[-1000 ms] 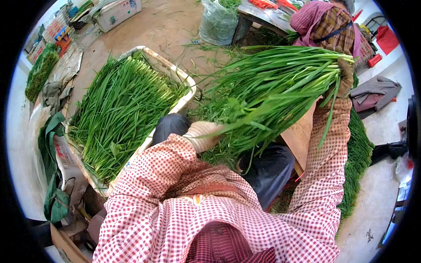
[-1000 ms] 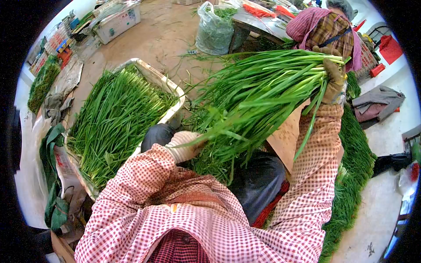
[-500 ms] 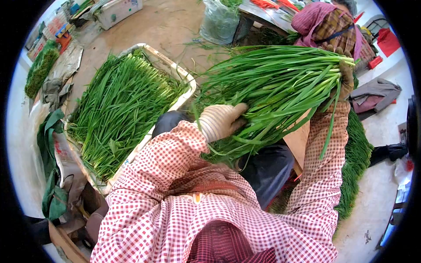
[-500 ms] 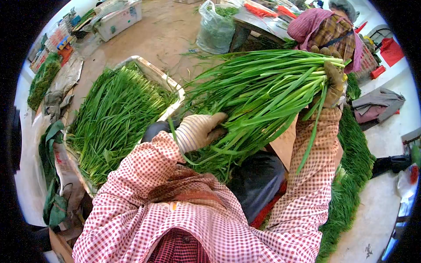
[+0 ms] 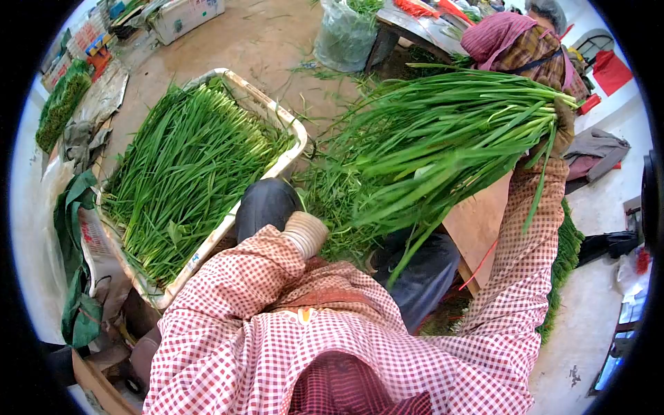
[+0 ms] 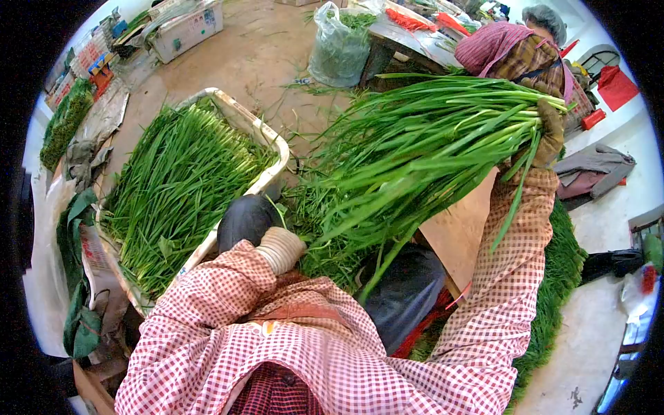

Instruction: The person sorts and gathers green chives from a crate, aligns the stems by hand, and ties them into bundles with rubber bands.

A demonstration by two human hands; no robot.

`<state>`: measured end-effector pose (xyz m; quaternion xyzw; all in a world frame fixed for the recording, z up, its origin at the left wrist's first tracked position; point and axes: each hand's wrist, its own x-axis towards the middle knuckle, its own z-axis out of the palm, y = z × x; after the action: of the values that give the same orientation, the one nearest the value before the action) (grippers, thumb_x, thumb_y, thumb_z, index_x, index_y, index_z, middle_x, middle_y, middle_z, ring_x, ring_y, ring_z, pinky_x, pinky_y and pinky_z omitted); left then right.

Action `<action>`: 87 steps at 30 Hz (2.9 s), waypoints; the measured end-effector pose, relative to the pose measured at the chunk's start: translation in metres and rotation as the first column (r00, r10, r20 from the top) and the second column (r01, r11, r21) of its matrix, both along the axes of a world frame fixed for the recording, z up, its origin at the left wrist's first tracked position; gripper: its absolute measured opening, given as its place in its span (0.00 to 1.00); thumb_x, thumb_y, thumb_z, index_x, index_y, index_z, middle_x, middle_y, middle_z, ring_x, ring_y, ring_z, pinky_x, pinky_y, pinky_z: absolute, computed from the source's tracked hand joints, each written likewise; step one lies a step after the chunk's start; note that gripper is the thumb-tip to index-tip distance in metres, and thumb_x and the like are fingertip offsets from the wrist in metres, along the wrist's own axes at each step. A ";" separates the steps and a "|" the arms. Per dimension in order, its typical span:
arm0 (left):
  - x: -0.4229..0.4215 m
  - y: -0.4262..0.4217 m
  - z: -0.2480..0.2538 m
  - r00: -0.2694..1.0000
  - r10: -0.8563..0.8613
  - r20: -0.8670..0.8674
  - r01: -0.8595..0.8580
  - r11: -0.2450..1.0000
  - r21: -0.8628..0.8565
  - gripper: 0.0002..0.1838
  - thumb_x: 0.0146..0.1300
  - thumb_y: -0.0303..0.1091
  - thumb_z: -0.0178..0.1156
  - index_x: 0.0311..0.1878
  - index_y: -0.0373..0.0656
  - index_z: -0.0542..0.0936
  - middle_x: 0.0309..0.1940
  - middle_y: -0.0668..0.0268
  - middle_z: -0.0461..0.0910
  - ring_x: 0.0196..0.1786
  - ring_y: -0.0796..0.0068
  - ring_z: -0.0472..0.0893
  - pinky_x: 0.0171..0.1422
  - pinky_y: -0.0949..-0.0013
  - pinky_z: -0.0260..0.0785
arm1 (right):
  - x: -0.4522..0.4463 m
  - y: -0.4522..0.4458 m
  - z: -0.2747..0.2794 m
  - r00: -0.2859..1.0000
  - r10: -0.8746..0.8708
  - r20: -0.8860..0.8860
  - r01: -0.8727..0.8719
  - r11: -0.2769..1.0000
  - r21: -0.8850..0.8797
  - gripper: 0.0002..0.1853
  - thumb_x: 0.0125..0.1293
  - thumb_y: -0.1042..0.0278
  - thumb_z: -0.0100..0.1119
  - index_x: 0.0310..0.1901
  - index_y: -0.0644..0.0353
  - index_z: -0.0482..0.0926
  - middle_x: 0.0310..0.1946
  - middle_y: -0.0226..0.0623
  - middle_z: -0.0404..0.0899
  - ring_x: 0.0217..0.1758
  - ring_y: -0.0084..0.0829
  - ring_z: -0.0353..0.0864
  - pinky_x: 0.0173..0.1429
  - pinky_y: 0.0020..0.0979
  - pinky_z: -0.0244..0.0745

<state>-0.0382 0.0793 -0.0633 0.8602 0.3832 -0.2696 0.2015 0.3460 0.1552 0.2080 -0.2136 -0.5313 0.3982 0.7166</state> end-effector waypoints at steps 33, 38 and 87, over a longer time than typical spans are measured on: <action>-0.063 -0.004 0.044 -0.290 0.956 0.042 0.780 0.262 -0.569 0.50 0.50 0.66 0.52 0.70 0.41 0.57 0.60 0.54 0.67 0.60 0.56 0.71 0.64 0.48 0.64 | -0.320 -0.125 -0.134 0.520 -0.214 0.827 -0.594 0.605 0.530 0.32 0.50 0.59 0.70 0.56 0.60 0.69 0.51 0.41 0.72 0.56 0.40 0.70 0.57 0.42 0.70; -0.054 0.005 0.032 -0.284 0.958 0.033 0.809 0.258 -0.528 0.41 0.56 0.58 0.54 0.68 0.41 0.60 0.57 0.56 0.71 0.56 0.61 0.75 0.61 0.52 0.69 | -0.306 -0.118 -0.109 0.417 -0.062 0.907 -0.696 0.620 0.363 0.40 0.47 0.55 0.73 0.61 0.61 0.67 0.55 0.45 0.69 0.61 0.46 0.67 0.61 0.45 0.66; 0.162 0.116 0.151 0.147 0.389 0.909 0.277 0.866 -0.415 0.30 0.67 0.44 0.55 0.69 0.45 0.62 0.67 0.62 0.65 0.66 0.65 0.67 0.71 0.56 0.59 | -0.147 0.036 -0.135 0.798 -0.515 -0.313 0.601 0.717 0.353 0.24 0.67 0.65 0.50 0.64 0.64 0.65 0.61 0.47 0.70 0.63 0.35 0.70 0.67 0.39 0.67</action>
<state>0.1238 0.1956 0.0872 0.7225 0.1068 0.2785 0.6237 0.1991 0.1909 0.0734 -0.1594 -0.4446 0.0522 0.8799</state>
